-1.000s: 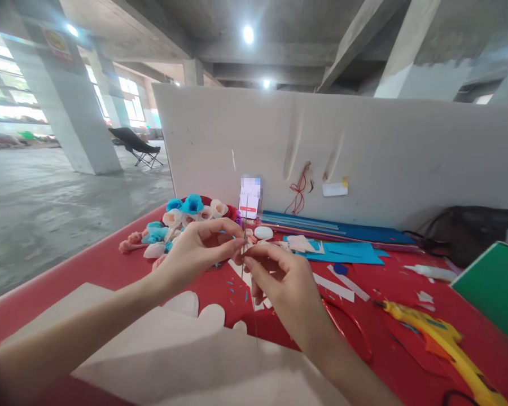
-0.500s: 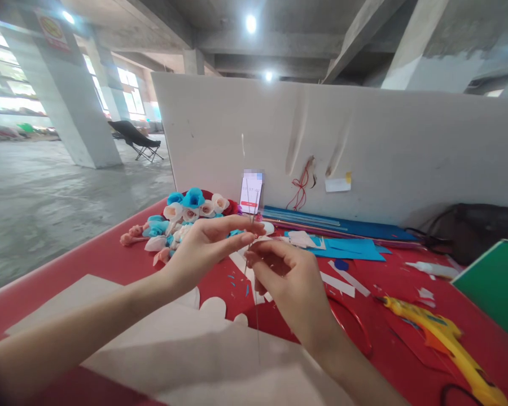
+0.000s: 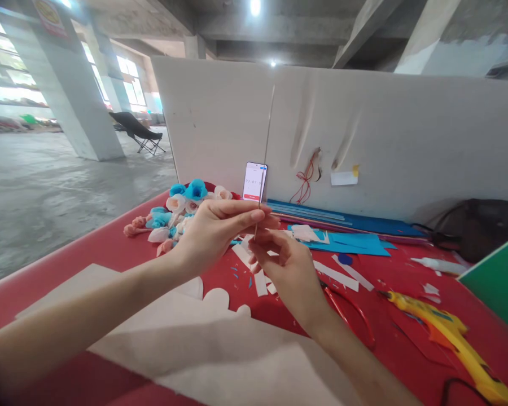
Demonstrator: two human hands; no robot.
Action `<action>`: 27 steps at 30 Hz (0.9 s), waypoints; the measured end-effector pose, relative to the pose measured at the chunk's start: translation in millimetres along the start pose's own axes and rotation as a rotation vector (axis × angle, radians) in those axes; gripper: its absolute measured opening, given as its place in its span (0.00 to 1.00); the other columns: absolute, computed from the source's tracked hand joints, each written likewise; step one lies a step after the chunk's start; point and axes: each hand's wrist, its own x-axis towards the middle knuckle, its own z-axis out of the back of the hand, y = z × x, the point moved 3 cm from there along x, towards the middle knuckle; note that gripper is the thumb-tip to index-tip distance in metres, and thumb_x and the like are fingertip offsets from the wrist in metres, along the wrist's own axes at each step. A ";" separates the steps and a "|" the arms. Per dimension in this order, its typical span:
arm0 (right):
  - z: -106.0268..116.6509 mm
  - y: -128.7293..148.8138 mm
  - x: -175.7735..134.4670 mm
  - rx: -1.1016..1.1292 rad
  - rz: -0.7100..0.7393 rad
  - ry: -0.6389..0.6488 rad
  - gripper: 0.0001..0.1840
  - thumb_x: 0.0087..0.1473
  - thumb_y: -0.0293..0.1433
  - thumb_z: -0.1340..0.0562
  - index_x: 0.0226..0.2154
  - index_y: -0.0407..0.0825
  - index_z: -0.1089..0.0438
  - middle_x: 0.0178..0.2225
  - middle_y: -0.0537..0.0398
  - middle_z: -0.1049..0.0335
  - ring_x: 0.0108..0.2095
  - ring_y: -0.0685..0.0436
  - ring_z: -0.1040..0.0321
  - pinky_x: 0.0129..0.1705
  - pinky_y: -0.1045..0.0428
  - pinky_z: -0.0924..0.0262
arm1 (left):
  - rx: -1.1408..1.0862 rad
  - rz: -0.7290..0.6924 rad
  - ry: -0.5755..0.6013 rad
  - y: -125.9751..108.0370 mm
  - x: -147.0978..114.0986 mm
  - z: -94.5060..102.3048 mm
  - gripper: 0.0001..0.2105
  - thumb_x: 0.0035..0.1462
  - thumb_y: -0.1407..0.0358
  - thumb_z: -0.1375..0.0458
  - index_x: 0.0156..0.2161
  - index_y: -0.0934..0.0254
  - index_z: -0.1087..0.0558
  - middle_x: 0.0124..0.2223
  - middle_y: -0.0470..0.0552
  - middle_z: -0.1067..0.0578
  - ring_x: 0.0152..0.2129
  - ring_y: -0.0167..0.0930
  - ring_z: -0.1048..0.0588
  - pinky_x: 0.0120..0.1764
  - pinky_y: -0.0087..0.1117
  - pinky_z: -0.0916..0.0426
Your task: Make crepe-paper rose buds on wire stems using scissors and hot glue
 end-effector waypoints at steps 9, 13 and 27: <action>-13.0 -32.1 3.3 -0.106 -0.069 0.125 0.12 0.51 0.37 0.41 0.29 0.44 0.34 0.24 0.56 0.33 0.22 0.51 0.35 0.26 0.53 0.36 | 0.152 0.085 -0.095 35.2 -10.1 22.8 0.07 0.46 0.64 0.40 0.30 0.66 0.23 0.29 0.48 0.22 0.26 0.29 0.24 0.29 0.27 0.29; -15.3 -47.5 3.9 -0.175 -0.102 0.275 0.10 0.55 0.34 0.43 0.31 0.41 0.34 0.25 0.58 0.34 0.24 0.53 0.35 0.30 0.53 0.37 | 0.155 0.118 -0.087 51.7 -17.4 31.6 0.05 0.46 0.66 0.39 0.29 0.66 0.23 0.29 0.47 0.22 0.26 0.25 0.26 0.29 0.23 0.31; 6.3 -55.5 10.6 -0.452 -0.130 0.470 0.09 0.54 0.32 0.41 0.29 0.42 0.34 0.24 0.59 0.37 0.24 0.54 0.38 0.27 0.55 0.40 | 0.169 0.225 -0.029 81.7 -32.9 36.5 0.06 0.46 0.65 0.39 0.29 0.65 0.22 0.30 0.49 0.22 0.29 0.28 0.26 0.37 0.27 0.31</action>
